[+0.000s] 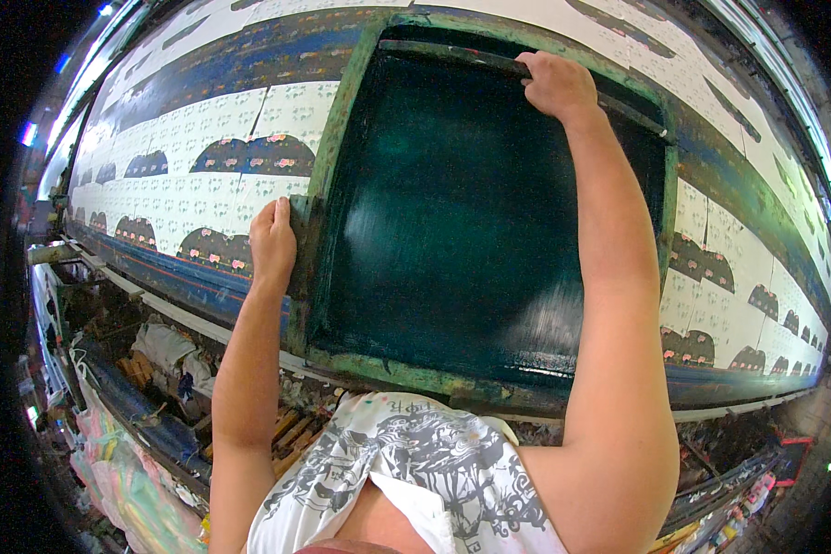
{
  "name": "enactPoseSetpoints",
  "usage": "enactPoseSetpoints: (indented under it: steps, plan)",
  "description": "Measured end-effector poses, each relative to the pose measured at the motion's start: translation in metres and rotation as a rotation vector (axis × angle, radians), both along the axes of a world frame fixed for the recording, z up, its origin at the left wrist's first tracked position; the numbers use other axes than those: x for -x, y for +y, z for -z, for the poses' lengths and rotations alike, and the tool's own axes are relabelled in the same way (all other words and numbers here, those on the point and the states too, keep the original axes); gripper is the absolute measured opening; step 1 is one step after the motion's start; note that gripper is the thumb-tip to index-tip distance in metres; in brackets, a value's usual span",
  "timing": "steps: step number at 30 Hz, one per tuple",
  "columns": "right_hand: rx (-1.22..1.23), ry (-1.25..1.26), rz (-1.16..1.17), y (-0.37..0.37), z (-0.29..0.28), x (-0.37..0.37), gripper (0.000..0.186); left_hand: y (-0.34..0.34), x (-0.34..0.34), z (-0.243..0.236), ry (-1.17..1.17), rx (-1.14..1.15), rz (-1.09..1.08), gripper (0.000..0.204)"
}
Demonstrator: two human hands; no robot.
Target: The person repeatedly positions a green screen-printing frame over a patterned fabric on a conveyor and uses a squeegee to pull ink across the mesh. The person lifts and repositions the frame multiple times to continue printing along the fabric.
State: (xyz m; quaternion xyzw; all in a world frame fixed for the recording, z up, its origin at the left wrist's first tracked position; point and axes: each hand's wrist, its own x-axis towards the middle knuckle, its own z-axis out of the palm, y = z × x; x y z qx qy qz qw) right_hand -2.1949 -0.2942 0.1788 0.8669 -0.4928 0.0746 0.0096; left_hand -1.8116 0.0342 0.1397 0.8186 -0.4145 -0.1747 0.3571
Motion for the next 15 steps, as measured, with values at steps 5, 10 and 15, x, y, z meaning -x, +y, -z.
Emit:
enactPoseSetpoints:
  steps: [5, 10, 15]
  plan:
    - [-0.112, 0.088, 0.019, 0.044, -0.022, -0.012, 0.04, 0.0, -0.003, 0.0, -0.022, 0.001, -0.001, 0.044]
    - [-0.086, 0.049, -0.052, 0.119, -0.012, -0.001, 0.04, -0.007, -0.006, 0.004, 0.037, 0.021, 0.035, 0.043]
    - [-0.133, 0.021, -0.047, 0.229, -0.017, -0.006, 0.037, -0.01, -0.013, 0.018, 0.061, 0.075, 0.047, 0.044]
